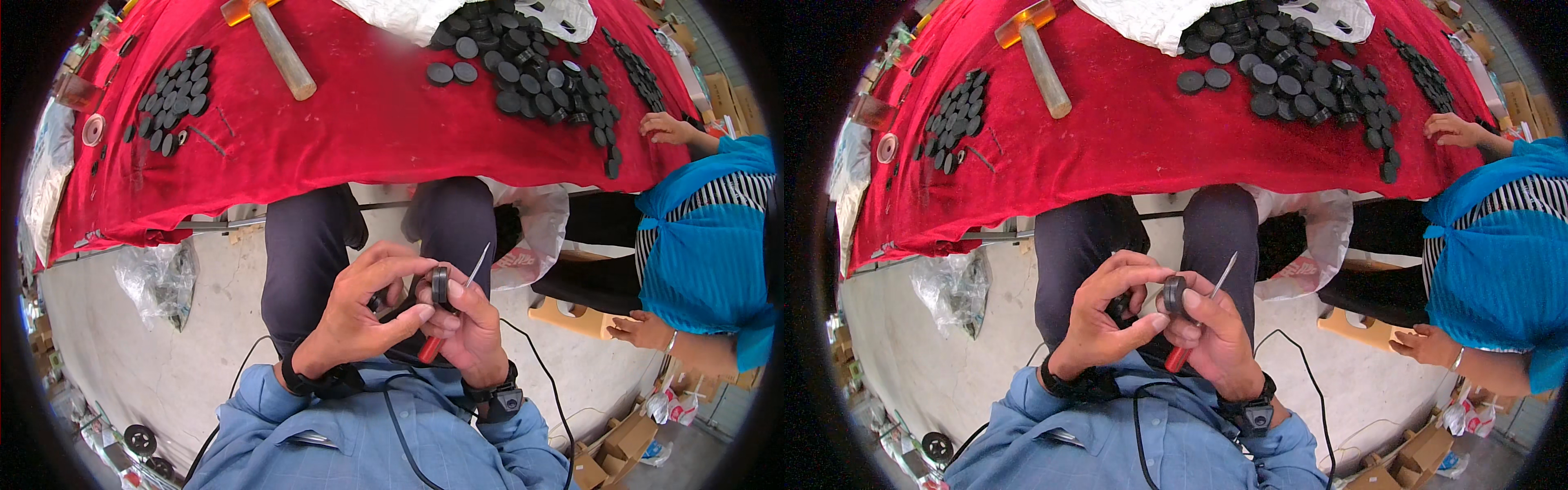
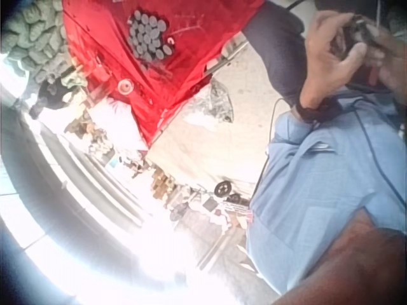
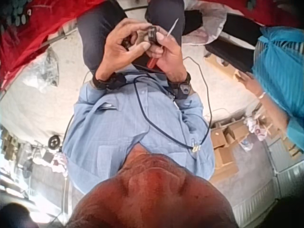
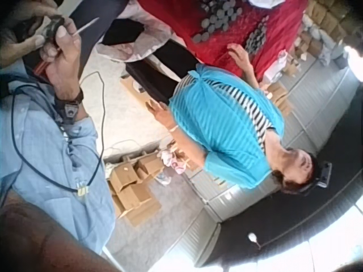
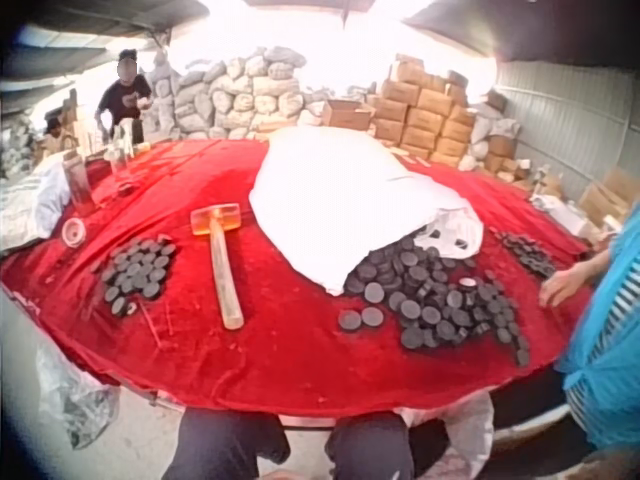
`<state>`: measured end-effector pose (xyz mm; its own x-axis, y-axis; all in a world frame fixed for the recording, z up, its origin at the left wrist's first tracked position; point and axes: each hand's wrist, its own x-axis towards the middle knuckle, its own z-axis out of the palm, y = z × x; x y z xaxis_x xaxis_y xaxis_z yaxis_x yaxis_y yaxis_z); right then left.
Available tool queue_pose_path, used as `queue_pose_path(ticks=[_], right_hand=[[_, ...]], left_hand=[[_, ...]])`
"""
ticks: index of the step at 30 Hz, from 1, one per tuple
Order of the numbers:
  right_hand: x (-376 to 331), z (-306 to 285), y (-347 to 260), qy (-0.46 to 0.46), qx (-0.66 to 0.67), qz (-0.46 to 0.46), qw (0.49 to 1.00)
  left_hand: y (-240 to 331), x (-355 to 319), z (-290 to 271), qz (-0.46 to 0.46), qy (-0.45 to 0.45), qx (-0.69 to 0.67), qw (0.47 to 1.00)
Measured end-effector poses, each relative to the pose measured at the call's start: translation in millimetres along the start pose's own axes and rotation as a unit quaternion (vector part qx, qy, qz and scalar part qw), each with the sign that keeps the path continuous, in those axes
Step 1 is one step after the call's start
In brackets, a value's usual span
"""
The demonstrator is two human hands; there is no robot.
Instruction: Inspecting and trimming small black rubber or plastic components at a workstation.
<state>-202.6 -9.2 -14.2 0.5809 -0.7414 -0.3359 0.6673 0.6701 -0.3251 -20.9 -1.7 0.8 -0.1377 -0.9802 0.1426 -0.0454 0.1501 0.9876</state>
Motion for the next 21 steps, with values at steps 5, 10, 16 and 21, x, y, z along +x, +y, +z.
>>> queue_pose_path(ticks=[5,10,16,21], right_hand=[[-3,4,-1,0.020,-0.003,0.022,1.000],[-3,7,-2,0.041,-0.051,0.025,0.998],[5,4,3,0.108,-0.209,-0.055,0.970],[5,16,-12,0.064,-0.489,-0.192,0.849]], left_hand=[[-2,-4,3,0.011,0.028,0.011,0.999],[-1,-6,7,0.001,0.045,0.032,0.998],[-8,-4,-2,-0.112,0.050,-0.060,0.991],[7,3,-11,-0.236,0.031,-0.112,0.965]])
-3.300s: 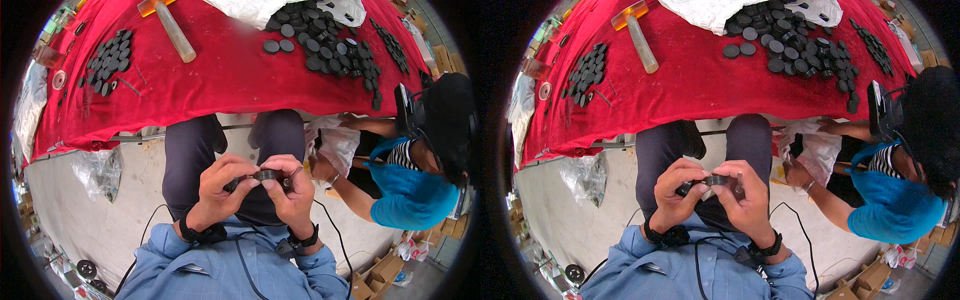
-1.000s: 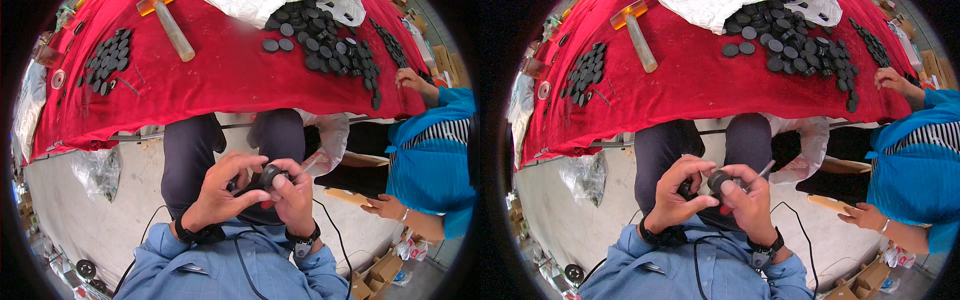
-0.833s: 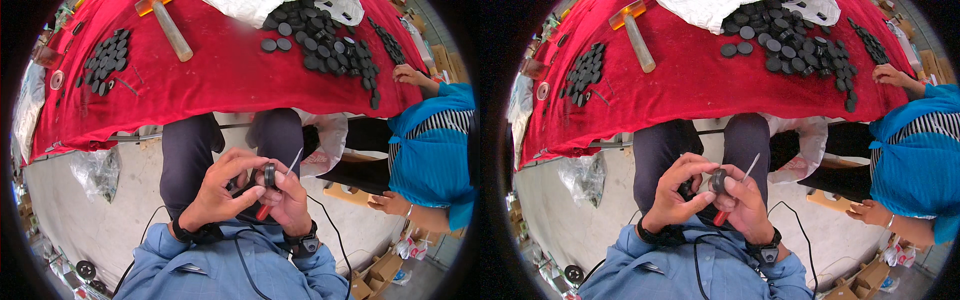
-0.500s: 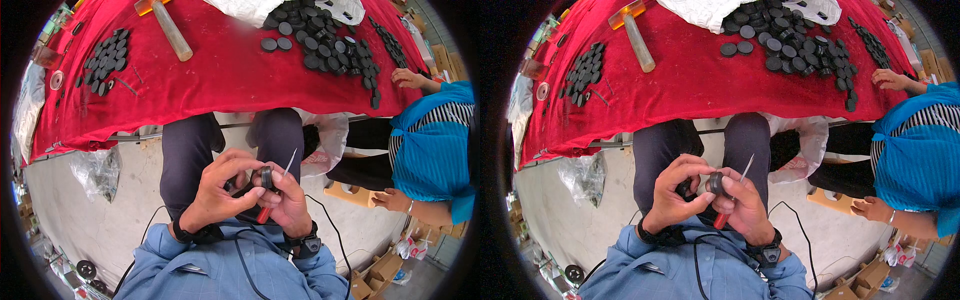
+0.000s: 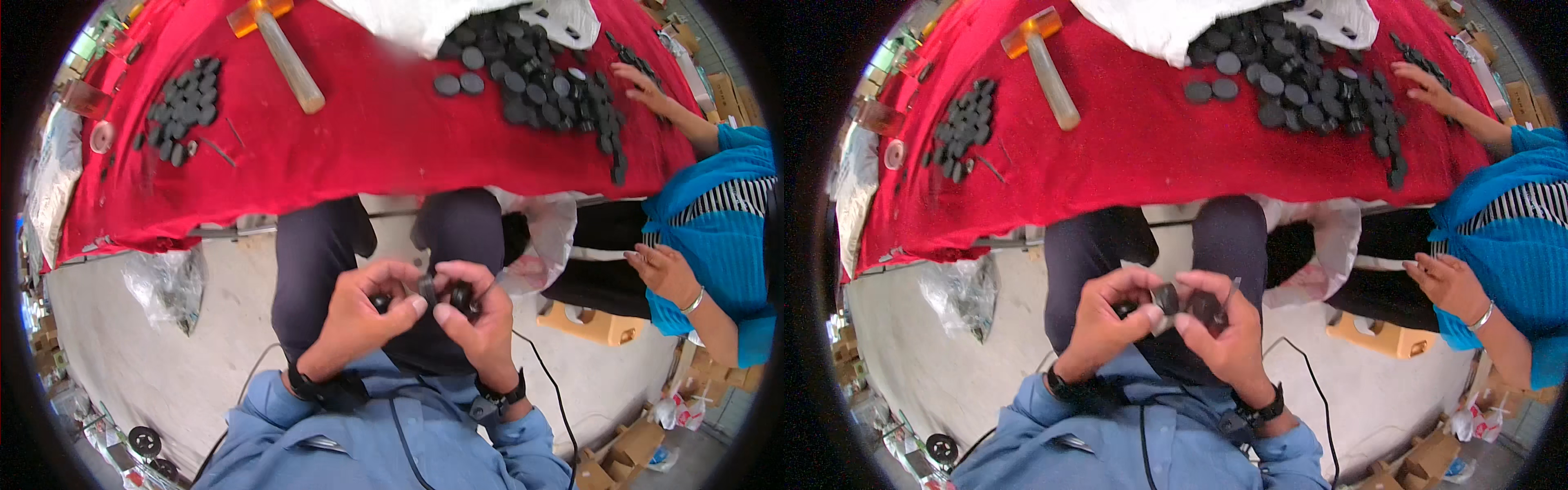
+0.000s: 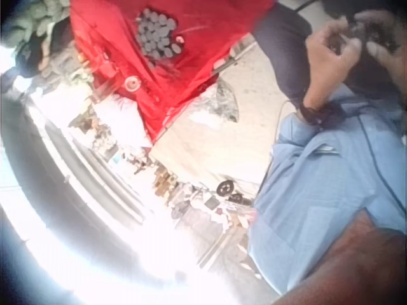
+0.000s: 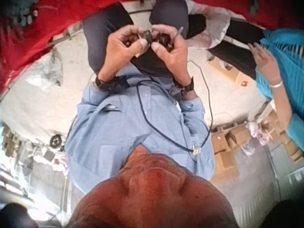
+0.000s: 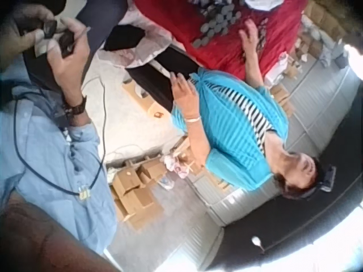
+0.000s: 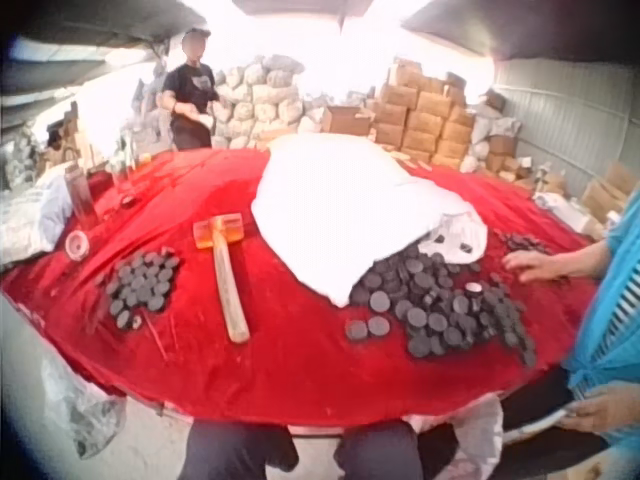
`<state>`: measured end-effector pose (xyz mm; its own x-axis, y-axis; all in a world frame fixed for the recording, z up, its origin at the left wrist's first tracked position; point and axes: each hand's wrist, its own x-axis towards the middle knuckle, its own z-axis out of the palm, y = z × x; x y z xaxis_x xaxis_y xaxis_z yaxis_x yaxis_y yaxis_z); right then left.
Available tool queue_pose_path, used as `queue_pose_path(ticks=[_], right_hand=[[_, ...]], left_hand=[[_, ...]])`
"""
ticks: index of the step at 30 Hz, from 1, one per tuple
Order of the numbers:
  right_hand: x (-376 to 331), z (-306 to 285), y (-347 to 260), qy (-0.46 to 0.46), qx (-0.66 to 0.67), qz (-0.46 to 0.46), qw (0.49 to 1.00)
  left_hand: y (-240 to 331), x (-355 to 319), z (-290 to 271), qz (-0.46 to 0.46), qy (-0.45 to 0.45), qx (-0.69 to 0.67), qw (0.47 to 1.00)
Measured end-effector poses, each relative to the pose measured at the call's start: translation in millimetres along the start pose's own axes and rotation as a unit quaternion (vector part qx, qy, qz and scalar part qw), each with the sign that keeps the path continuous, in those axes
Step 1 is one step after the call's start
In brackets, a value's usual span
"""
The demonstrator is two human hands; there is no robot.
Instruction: Inspecting and trimming small black rubber or plastic components at a workstation.
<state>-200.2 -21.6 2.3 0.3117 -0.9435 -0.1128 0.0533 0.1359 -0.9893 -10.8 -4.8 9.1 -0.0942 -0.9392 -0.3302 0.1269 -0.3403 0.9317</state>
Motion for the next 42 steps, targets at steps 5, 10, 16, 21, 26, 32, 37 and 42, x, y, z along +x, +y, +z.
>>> queue_pose_path(ticks=[5,10,16,21,26,32,37,42], right_hand=[[2,-7,10,-0.031,-0.110,-0.064,0.991],[0,-11,0,-0.051,-0.086,-0.025,0.995],[3,-10,-14,-0.026,-0.118,-0.040,0.992],[-2,-21,14,0.009,-0.096,0.038,0.995],[-5,-2,11,0.039,-0.040,0.037,0.998],[-1,3,-1,-0.008,-0.097,-0.029,0.995],[-1,3,-12,-0.060,-0.117,-0.026,0.991],[-2,5,-6,-0.054,-0.116,-0.031,0.991]], left_hand=[[-25,1,0,0.015,0.002,0.014,1.000],[-23,-2,2,-0.008,-0.023,0.037,0.999],[-29,3,3,-0.025,-0.007,0.053,0.998],[-27,6,5,-0.001,0.030,0.030,0.999],[-27,8,4,-0.048,0.038,-0.010,0.998],[-23,2,1,-0.021,0.005,0.030,0.999],[-17,-2,-3,-0.042,-0.012,0.029,0.999],[-18,-4,-2,-0.027,-0.010,0.019,0.999]])
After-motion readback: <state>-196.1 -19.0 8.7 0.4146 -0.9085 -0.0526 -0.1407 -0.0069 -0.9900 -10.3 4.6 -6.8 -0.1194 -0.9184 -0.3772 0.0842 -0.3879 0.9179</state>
